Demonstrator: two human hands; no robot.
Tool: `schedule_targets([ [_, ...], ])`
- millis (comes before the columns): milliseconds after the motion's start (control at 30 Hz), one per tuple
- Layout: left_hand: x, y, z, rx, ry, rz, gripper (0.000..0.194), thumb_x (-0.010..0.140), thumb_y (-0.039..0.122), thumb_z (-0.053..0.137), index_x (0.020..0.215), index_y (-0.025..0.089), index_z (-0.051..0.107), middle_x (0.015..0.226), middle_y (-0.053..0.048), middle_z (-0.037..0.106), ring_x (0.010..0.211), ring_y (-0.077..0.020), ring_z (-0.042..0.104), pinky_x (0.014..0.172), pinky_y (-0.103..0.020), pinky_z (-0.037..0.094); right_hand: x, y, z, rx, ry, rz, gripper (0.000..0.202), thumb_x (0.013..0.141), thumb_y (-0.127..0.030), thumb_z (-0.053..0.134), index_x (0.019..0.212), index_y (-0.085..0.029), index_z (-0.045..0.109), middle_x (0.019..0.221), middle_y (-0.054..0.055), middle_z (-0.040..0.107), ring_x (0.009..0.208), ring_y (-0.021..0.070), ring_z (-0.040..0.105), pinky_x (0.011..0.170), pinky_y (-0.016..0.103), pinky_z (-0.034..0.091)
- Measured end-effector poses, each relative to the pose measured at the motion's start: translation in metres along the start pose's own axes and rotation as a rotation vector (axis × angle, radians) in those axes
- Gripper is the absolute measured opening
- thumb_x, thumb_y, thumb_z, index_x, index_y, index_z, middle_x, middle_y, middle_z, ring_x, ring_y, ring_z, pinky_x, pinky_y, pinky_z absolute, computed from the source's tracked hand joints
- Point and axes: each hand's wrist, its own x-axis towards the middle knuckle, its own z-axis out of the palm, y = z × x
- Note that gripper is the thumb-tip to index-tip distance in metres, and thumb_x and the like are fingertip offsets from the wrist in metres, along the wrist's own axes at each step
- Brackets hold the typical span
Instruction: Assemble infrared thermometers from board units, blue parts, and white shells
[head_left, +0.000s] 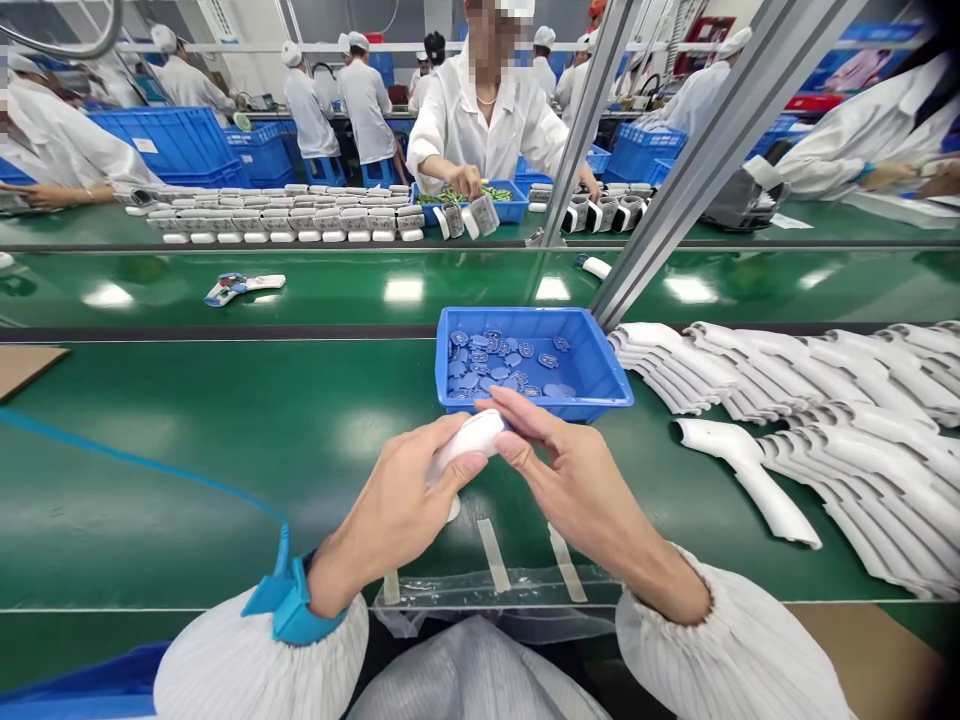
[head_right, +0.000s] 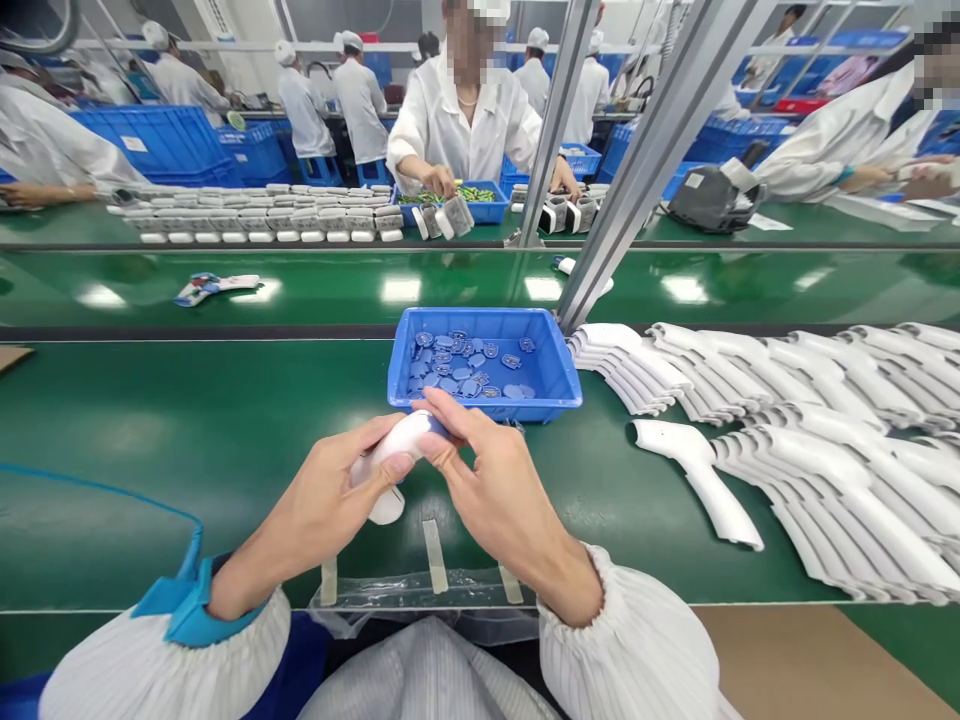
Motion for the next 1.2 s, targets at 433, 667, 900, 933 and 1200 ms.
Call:
schedule_targets([
  [433, -0.014, -0.017, 0.025, 0.286, 0.483, 0.119, 0.027, 0.097, 0.032, 0.054, 0.075, 0.018, 0.061, 0.072, -0.001, 0.064, 0.069, -0.0148, 0.057, 0.066, -0.030, 0.039, -0.040, 0.009, -0.003, -0.458, -0.062, -0.249, 0.013, 0.102, -0.025, 0.048, 0.109, -0.021, 0.059, 0.099, 0.004, 0.069, 0.080, 0.0176, 0.059, 0.070, 0.031, 0.050],
  [667, 0.009, -0.028, 0.040, 0.446, 0.739, 0.244, 0.051, 0.092, 0.022, 0.057, 0.046, 0.018, 0.038, 0.043, 0.004, 0.037, 0.042, -0.0083, 0.030, 0.048, -0.031, 0.021, -0.062, 0.006, 0.036, -0.570, 0.071, -0.224, 0.027, 0.104, -0.032, 0.041, 0.109, -0.015, 0.062, 0.084, 0.006, 0.064, 0.069, 0.0182, 0.057, 0.058, 0.030, 0.041],
  [900, -0.026, -0.030, 0.015, 0.186, 0.551, 0.195, 0.022, 0.095, 0.038, 0.056, 0.099, 0.020, 0.067, 0.098, -0.007, 0.069, 0.096, -0.0211, 0.064, 0.081, -0.032, 0.049, -0.038, 0.010, 0.030, 0.048, -0.137, 0.626, 0.053, 0.099, -0.056, 0.033, 0.077, -0.018, 0.062, 0.058, -0.001, 0.052, 0.048, 0.0113, 0.040, 0.048, 0.026, 0.030],
  [933, -0.031, -0.032, 0.015, 0.139, 0.617, 0.201, 0.022, 0.096, 0.038, 0.054, 0.095, 0.019, 0.066, 0.100, -0.008, 0.069, 0.097, -0.0215, 0.064, 0.083, -0.033, 0.050, -0.034, 0.010, 0.029, 0.162, -0.244, 0.760, 0.057, 0.099, -0.059, 0.030, 0.072, -0.018, 0.059, 0.054, -0.002, 0.049, 0.045, 0.0101, 0.034, 0.045, 0.026, 0.026],
  [1200, 0.007, -0.054, 0.022, -0.019, 0.845, -0.137, 0.055, 0.096, 0.046, 0.053, 0.048, 0.019, 0.050, 0.045, 0.002, 0.047, 0.045, -0.0103, 0.043, 0.049, -0.027, 0.034, -0.042, -0.001, 0.059, -0.679, -0.393, 0.078, 0.031, 0.100, -0.047, 0.047, 0.098, -0.020, 0.061, 0.076, 0.006, 0.070, 0.060, 0.0211, 0.065, 0.050, 0.029, 0.021],
])
